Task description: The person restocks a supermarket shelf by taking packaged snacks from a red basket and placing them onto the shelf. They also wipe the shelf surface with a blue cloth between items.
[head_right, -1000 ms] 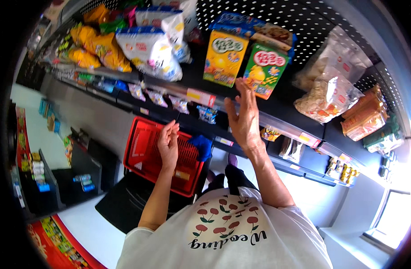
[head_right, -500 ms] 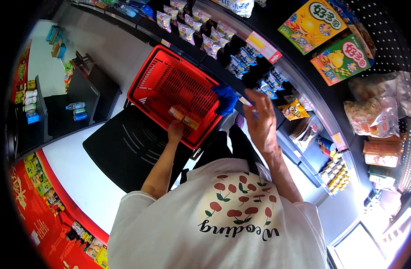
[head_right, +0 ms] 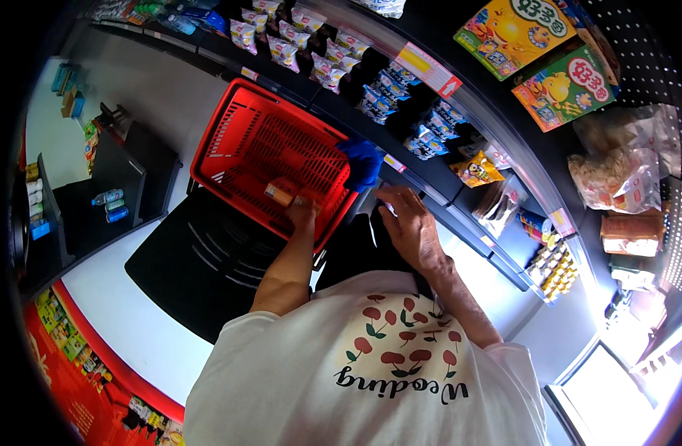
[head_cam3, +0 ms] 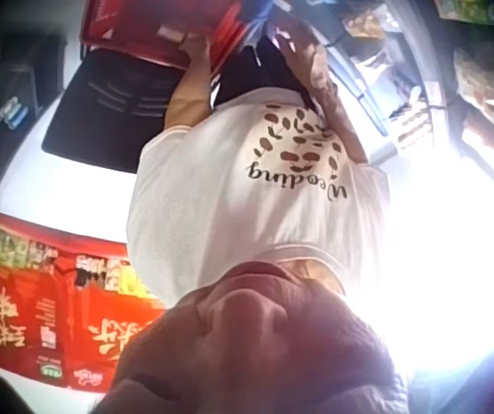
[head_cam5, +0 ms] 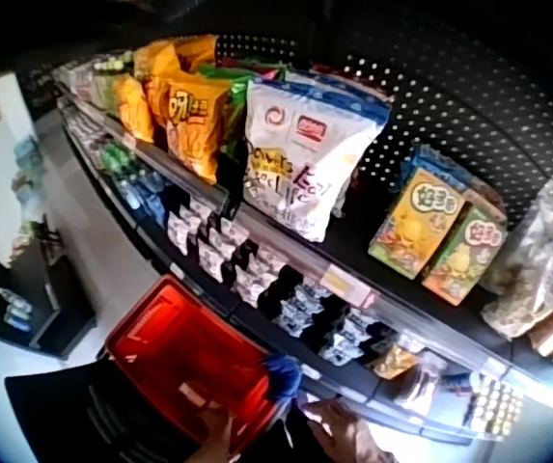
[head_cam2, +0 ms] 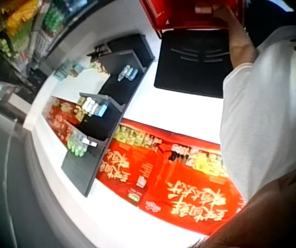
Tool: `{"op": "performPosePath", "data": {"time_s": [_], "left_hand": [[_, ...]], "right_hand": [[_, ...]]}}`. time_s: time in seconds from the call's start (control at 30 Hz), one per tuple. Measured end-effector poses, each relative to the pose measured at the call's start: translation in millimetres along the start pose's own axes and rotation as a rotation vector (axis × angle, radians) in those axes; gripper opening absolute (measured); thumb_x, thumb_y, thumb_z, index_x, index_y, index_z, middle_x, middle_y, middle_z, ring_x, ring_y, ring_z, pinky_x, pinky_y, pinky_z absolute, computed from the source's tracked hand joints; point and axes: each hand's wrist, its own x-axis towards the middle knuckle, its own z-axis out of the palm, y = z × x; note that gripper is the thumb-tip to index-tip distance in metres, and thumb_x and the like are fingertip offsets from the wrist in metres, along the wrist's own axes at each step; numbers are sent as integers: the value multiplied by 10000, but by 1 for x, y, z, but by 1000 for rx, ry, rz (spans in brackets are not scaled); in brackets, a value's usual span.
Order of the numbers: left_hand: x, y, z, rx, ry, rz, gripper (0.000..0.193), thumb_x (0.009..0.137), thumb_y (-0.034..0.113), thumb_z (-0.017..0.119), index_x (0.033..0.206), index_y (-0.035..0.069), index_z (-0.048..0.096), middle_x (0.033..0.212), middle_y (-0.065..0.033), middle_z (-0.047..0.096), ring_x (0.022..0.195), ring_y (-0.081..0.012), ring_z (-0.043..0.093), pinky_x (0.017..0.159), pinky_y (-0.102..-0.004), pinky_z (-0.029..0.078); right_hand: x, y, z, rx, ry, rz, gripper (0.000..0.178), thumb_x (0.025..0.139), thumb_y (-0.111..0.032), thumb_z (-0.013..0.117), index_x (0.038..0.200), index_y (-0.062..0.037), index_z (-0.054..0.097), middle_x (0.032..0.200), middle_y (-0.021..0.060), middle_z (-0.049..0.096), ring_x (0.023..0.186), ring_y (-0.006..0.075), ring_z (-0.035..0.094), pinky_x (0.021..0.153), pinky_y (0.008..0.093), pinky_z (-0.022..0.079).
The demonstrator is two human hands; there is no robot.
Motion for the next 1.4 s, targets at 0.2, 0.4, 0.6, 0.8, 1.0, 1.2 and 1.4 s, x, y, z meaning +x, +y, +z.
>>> {"op": "performPosePath", "data": {"time_s": [0.2,0.4,0.6,0.8,1.0,1.2,1.4], "left_hand": [[-23,88,-73,17,-283,-143,397,836,235,755,1134,3,634,1115,-169,708,1043,-306,704,809,-442,573],[-26,112,-154,-321,-350,323,423,835,123,772,1184,-7,570,956,-127,703,914,-270,710,758,-396,584],[-38,252,-300,-349,-672,146,520,872,186,763,1325,25,565,1034,-117,698,936,-180,701,638,-293,589],[-67,339,-361,-301,-882,340,796,852,409,745,1477,-13,491,1198,-144,693,967,-200,691,644,-279,565],[-101,406,-362,-437,-1072,493,824,814,394,795,1451,-46,512,1278,-158,650,1154,-229,625,972,-329,511],[-133,449,-333,-573,-1046,583,672,916,168,785,1487,3,473,1268,-129,642,1178,-191,617,1014,-326,486],[-180,477,-286,-508,-1049,833,600,893,111,801,1412,24,513,1260,-105,648,1123,-183,659,803,-309,603]], "right_hand": [[-5,5,1,4,-12,29,243,938,-35,639,1181,-32,648,1096,172,647,1003,368,653,845,441,549],[7,4,-5,0,21,-120,247,941,-36,646,1187,-32,642,1032,163,650,930,344,674,788,430,566],[20,-7,-10,99,-19,-78,281,939,-8,680,1219,-4,652,1060,156,664,929,264,696,766,363,606],[29,-22,-25,180,-41,-160,460,880,-138,803,1289,-5,640,1088,151,681,769,212,663,679,331,554],[24,-36,-61,290,-286,-20,524,885,-264,797,1300,11,632,1165,189,724,1059,301,712,916,389,557],[-6,-28,-91,423,-99,134,541,921,-280,781,1324,28,593,1140,169,725,889,200,693,787,344,570],[-29,1,-102,696,405,76,571,928,-266,772,1366,23,549,1088,115,710,804,100,638,694,285,550]]}}
